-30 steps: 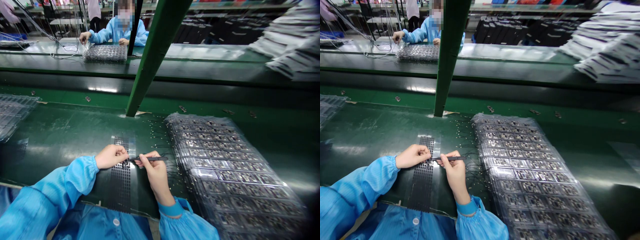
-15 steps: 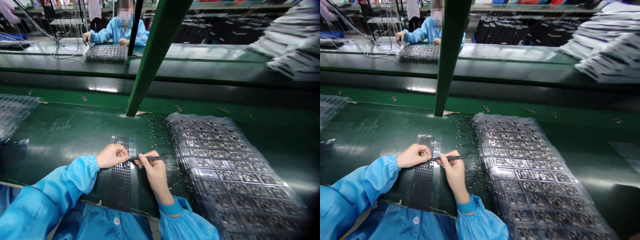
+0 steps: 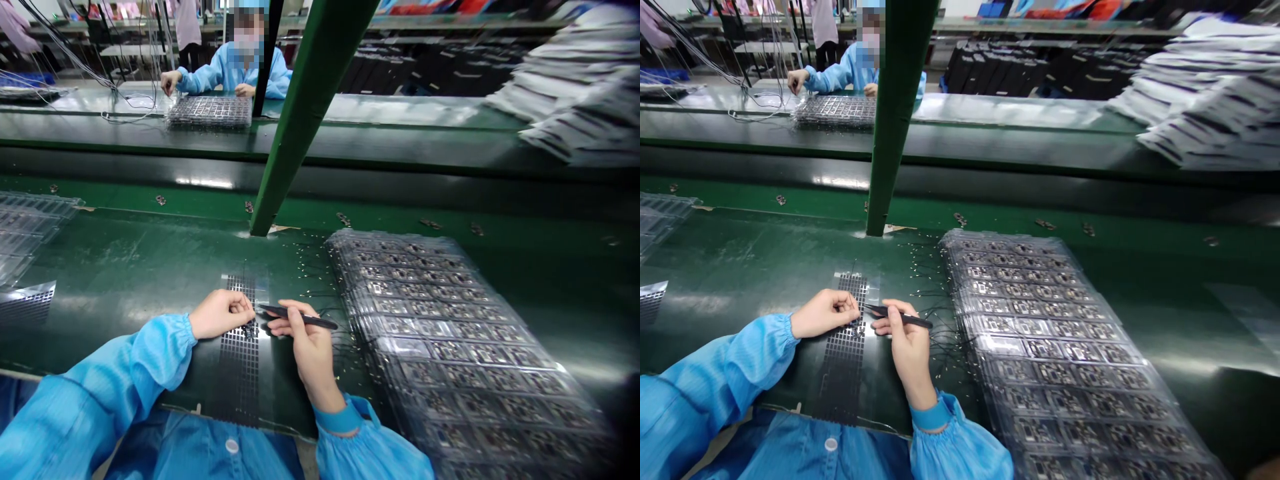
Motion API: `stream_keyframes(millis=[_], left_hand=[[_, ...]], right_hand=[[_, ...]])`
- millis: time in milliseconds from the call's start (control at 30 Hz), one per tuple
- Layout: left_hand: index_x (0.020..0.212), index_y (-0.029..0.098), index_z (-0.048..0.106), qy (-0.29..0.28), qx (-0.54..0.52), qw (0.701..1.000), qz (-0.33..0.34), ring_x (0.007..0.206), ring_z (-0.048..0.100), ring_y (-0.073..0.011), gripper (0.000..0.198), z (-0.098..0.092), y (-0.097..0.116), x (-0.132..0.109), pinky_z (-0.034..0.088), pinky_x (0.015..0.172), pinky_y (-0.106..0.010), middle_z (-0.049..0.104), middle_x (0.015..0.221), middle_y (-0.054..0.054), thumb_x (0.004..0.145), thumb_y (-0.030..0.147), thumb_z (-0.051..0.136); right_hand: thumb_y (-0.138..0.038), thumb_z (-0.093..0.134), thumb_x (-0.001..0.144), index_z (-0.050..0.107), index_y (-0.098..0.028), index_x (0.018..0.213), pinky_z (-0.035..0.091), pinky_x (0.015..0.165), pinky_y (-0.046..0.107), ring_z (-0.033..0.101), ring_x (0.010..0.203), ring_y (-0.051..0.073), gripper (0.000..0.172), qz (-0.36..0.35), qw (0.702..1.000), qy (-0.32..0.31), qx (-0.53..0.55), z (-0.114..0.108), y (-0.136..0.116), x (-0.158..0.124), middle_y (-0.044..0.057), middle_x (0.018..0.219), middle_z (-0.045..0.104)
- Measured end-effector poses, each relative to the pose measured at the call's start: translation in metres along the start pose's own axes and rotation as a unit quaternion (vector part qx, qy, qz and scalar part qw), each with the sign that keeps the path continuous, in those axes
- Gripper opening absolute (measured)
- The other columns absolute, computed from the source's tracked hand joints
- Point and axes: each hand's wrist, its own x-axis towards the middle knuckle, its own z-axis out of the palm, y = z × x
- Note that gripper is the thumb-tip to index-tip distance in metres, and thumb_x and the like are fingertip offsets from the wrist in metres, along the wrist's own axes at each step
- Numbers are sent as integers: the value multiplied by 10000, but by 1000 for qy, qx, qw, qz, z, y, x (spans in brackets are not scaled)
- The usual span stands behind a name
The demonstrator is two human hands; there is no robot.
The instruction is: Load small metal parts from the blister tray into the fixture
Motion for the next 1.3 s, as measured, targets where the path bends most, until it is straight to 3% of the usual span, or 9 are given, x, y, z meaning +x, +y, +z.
stream_keyframes(millis=[67,133,333,467,700,900,1300], left_hand=[[726,124,612,-3,6,1000,0,563,503,-88,110,0,1,-1,423,566,-195,582,608,15,773,217,578],[731,125,618,-5,13,1000,5,577,519,-93,115,1,2,-1,431,578,-197,603,627,8,776,221,575],[732,133,643,6,46,999,21,607,537,-106,173,3,-2,-2,427,598,-201,639,662,-4,772,296,600],[759,140,675,10,59,997,39,620,552,-108,177,3,-4,-2,415,592,-197,661,700,-9,783,294,592],[834,139,697,-5,78,993,94,627,552,-98,145,5,-1,-5,414,583,-183,678,775,-22,796,215,580],[810,141,698,2,78,993,83,596,527,-92,133,4,-2,-4,403,562,-181,669,743,-15,791,215,589],[826,130,696,-14,29,998,50,572,504,-85,153,1,-2,-3,394,543,-178,663,705,-5,777,223,584]], right_hand=[[-531,511,863,576,-189,1126,567,570,301,678,637,174,436,9,999,-40,-3,2,-1,-2,70,816,713],[-505,501,877,566,-206,1180,570,605,307,680,687,177,430,6,997,-72,-25,4,-2,-3,63,840,713],[-362,669,766,622,-214,970,535,688,304,667,707,189,256,-25,988,-118,-96,4,-4,-2,25,757,701],[-289,643,775,589,-209,936,511,644,260,642,654,157,188,-43,986,-121,-109,5,-2,-2,12,734,677],[-199,590,742,538,-214,869,462,573,225,575,617,134,138,-67,982,-73,-160,9,1,-6,-12,718,606],[-240,568,771,542,-203,900,459,591,231,563,612,130,137,-40,983,-117,-136,7,-3,-3,-16,685,589],[-298,590,780,558,-190,921,480,604,247,589,615,137,181,-11,986,-147,-72,3,-8,0,6,689,631]])
